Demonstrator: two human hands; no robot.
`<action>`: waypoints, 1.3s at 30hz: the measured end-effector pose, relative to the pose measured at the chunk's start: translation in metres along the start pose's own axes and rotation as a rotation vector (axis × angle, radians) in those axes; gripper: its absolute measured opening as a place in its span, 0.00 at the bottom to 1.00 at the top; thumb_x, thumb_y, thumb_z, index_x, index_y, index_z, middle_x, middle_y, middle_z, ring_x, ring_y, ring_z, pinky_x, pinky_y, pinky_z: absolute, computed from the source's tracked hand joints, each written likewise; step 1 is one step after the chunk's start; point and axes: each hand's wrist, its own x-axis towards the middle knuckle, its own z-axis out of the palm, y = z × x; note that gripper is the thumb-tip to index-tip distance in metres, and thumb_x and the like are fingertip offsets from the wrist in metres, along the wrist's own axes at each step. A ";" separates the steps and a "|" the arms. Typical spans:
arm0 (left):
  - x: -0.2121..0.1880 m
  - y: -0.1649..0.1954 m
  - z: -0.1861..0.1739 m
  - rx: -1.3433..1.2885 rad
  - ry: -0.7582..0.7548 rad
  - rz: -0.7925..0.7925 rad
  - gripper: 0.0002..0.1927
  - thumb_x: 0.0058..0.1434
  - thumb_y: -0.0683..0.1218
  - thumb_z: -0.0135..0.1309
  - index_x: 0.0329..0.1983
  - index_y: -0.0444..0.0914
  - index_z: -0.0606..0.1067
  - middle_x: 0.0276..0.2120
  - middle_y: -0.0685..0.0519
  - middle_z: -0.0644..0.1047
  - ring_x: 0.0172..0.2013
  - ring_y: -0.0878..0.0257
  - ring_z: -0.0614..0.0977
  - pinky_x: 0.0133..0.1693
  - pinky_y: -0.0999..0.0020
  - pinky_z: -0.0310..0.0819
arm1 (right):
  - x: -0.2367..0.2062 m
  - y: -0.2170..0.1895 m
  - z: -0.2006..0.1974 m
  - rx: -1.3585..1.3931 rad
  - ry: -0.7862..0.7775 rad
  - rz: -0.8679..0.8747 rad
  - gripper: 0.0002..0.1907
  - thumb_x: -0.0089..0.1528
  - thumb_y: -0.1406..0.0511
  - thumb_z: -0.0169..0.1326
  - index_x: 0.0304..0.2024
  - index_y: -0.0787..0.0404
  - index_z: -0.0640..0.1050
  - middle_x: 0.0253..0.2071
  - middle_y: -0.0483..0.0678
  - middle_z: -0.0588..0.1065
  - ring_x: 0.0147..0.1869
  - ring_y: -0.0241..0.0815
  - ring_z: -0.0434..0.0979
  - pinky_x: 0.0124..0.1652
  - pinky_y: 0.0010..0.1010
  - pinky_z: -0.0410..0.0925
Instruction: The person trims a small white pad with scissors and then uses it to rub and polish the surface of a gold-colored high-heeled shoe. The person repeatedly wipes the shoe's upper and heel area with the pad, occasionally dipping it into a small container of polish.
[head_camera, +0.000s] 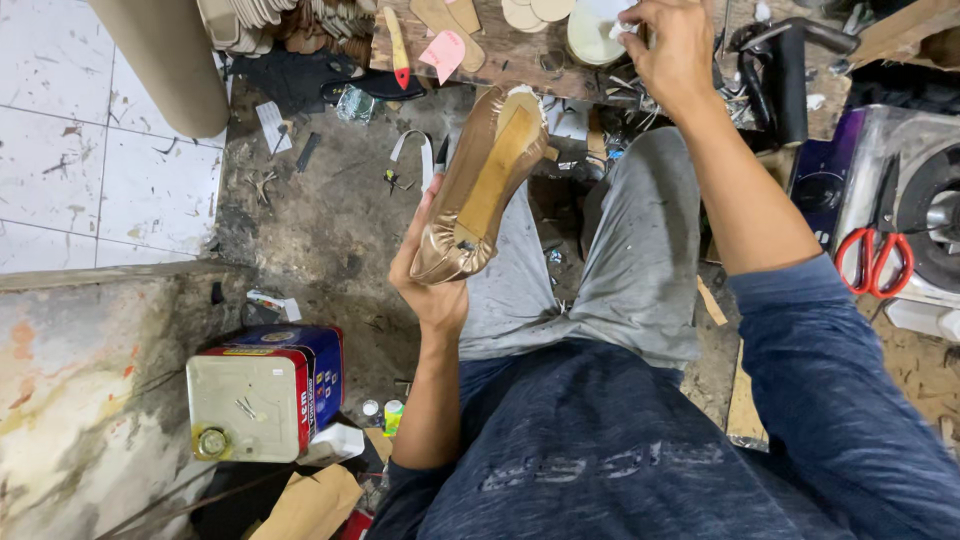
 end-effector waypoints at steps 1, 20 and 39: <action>0.001 -0.001 -0.001 -0.005 0.002 -0.005 0.30 0.66 0.32 0.57 0.71 0.27 0.66 0.71 0.34 0.68 0.72 0.48 0.70 0.75 0.53 0.63 | 0.001 0.002 0.002 -0.029 -0.024 0.001 0.10 0.60 0.70 0.69 0.44 0.62 0.85 0.36 0.52 0.80 0.43 0.53 0.78 0.52 0.44 0.66; 0.024 0.014 0.050 0.316 -0.217 0.302 0.24 0.64 0.38 0.63 0.63 0.36 0.74 0.65 0.43 0.74 0.66 0.51 0.75 0.71 0.56 0.65 | -0.033 -0.196 -0.164 0.912 0.115 0.154 0.10 0.65 0.75 0.64 0.48 0.68 0.78 0.48 0.50 0.78 0.52 0.39 0.80 0.51 0.24 0.73; 0.000 0.051 0.120 0.289 -0.411 0.521 0.19 0.65 0.40 0.61 0.60 0.36 0.75 0.61 0.46 0.77 0.65 0.49 0.76 0.72 0.45 0.63 | -0.091 -0.236 -0.248 0.605 0.231 0.035 0.13 0.62 0.78 0.67 0.48 0.72 0.80 0.47 0.59 0.79 0.48 0.45 0.81 0.48 0.26 0.74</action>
